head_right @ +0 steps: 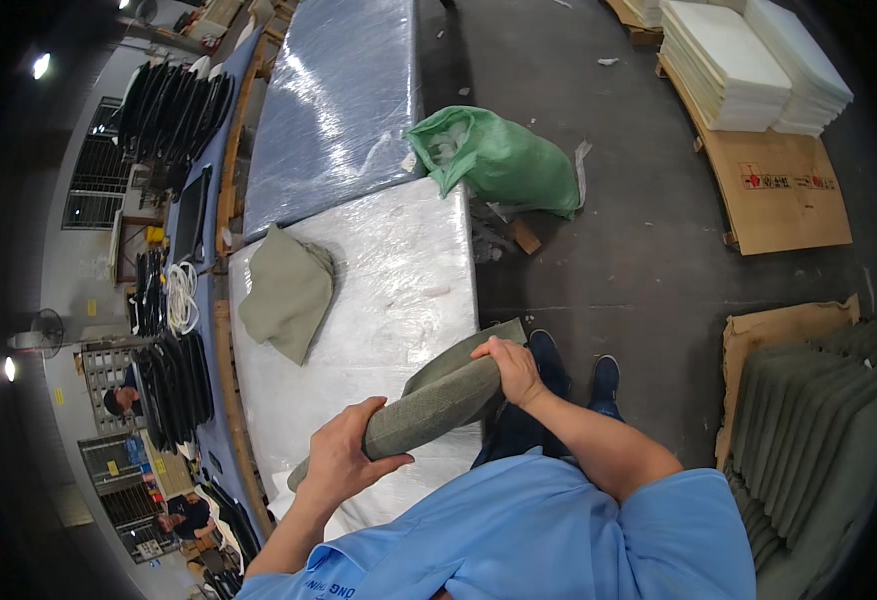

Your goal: The person folds a green fabric item on a plastic-covered table in a workshop. They repeatedly fold and roll the fabric into a compact bundle by hand, then place it aside. Other workers are visible in the background handling similar items.

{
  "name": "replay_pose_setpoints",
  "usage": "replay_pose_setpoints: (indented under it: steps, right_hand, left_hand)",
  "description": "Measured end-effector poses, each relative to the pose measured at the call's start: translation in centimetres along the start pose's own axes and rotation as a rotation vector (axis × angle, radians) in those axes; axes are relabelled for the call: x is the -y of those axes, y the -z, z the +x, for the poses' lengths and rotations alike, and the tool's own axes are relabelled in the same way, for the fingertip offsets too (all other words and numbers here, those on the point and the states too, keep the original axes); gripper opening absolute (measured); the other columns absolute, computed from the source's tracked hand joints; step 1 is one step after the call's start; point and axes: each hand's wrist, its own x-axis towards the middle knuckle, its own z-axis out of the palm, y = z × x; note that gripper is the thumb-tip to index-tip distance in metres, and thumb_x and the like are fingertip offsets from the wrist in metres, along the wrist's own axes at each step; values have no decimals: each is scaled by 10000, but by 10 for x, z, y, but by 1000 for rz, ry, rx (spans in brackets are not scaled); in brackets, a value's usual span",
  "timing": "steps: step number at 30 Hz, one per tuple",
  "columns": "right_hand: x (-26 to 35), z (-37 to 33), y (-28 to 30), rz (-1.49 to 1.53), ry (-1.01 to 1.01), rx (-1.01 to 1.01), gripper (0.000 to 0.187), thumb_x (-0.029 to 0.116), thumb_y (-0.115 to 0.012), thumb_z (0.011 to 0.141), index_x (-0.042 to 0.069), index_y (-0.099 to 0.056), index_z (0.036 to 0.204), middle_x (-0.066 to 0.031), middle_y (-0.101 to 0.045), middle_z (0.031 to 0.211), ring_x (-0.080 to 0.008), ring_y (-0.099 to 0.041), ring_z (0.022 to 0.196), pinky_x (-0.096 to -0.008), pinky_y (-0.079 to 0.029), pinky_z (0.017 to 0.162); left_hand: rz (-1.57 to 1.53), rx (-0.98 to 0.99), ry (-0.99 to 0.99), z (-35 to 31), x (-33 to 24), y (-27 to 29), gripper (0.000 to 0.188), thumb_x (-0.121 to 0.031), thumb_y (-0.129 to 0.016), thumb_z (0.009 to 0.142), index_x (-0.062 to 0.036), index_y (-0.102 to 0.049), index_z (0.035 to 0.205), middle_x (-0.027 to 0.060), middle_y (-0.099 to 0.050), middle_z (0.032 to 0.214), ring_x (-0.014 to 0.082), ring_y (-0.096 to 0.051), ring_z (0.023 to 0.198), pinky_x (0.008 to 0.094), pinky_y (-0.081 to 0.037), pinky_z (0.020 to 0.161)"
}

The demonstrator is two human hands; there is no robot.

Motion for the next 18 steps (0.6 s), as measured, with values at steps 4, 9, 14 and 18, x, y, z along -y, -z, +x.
replay_pose_setpoints:
  steps: [4, 9, 14, 18]
  right_hand:
    - [-39, 2, 21, -214, -211, 0, 611, 490, -313, 1132, 62, -734, 1244, -167, -730, 1267, -348, -644, 1253, -416, -453, 1095]
    - [-23, -19, 30, -270, -136, 32, 495, 420, -406, 1133, 87, -665, 1391, -163, -694, 1365, -325, -624, 1309, -403, -446, 1117]
    - [-11, -39, 52, -378, -107, 109, 437, 383, -535, 1081, 111, -662, 1398, -162, -719, 1309, -324, -673, 1234, -408, -499, 1060]
    - [3, -50, 54, -432, -100, 203, 431, 342, -594, 1039, 102, -667, 1391, -166, -726, 1284, -321, -682, 1216, -407, -513, 1042]
  left_hand:
    - [-82, -137, 37, -23, -9, -10, 678, -327, -949, 709, -88, -680, 1284, 125, -757, 1080, 322, -738, 994, 407, -583, 844]
    - [-231, -289, 204, -82, 8, -20, 627, -239, -961, 675, -78, -717, 1229, 117, -764, 1072, 298, -741, 989, 382, -579, 875]
    - [-253, -508, 365, -158, 25, -37, 654, -134, -962, 652, -50, -701, 1246, 122, -745, 1153, 278, -719, 1064, 369, -561, 935]
    - [-619, -693, 506, -212, 27, -60, 703, -28, -922, 662, -43, -645, 1308, 102, -714, 1201, 235, -673, 1150, 366, -529, 1006]
